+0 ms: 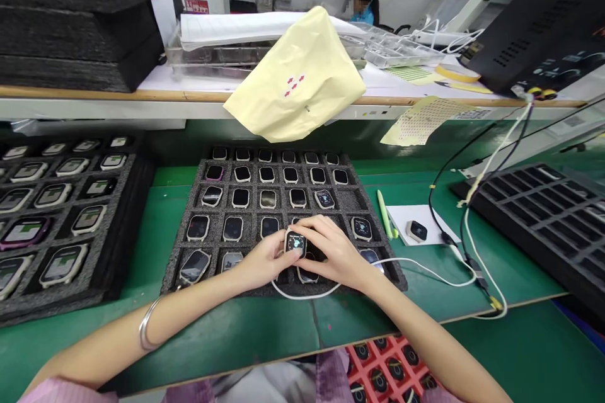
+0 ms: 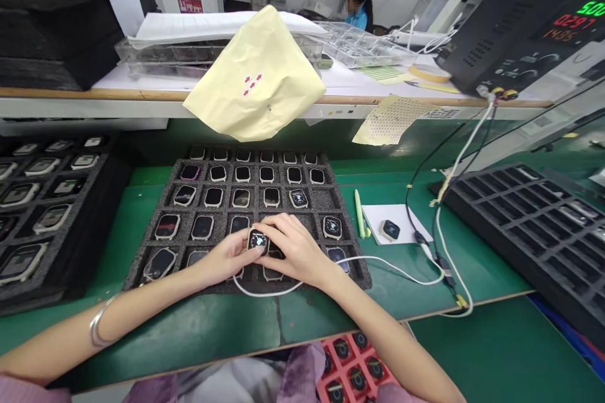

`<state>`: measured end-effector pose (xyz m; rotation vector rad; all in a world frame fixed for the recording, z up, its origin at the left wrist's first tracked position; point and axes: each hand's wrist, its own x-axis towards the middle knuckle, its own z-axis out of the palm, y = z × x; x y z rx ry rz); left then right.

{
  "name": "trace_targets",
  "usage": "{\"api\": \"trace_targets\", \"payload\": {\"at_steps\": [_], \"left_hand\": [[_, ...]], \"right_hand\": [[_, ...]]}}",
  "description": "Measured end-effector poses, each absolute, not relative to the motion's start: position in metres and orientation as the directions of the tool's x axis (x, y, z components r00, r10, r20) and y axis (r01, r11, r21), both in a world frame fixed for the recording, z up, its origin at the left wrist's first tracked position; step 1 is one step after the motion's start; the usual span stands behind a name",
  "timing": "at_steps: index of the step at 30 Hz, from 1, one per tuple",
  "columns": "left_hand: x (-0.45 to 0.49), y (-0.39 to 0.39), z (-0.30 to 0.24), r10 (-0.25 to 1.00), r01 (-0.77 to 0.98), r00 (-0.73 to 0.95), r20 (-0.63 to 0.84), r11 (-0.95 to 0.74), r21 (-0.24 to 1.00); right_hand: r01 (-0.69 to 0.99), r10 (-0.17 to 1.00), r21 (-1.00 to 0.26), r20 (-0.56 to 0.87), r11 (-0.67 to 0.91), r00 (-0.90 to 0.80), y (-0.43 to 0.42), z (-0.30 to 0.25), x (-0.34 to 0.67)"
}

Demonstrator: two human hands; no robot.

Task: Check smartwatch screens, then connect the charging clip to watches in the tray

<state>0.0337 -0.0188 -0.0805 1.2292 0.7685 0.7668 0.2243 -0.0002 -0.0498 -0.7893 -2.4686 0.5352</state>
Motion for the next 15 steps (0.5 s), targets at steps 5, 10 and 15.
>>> {"api": "trace_targets", "payload": {"at_steps": [5, 10, 15], "left_hand": [[0.035, -0.022, -0.079, 0.760, -0.161, 0.635, -0.137, 0.304, 0.939], [0.021, -0.017, -0.062, 0.792, -0.156, 0.565, -0.232, 0.378, 0.913], [0.001, -0.013, -0.062, 0.754, -0.027, 0.579, -0.310, 0.398, 0.917]], "right_hand": [[0.503, 0.746, -0.565, 0.370, 0.654, -0.554, 0.009, -0.038, 0.255], [0.696, 0.790, -0.385, 0.191, 0.606, -0.582, 0.022, -0.042, 0.290], [0.696, 0.749, -0.280, 0.190, 0.661, -0.634, 0.025, -0.032, 0.272]]}}
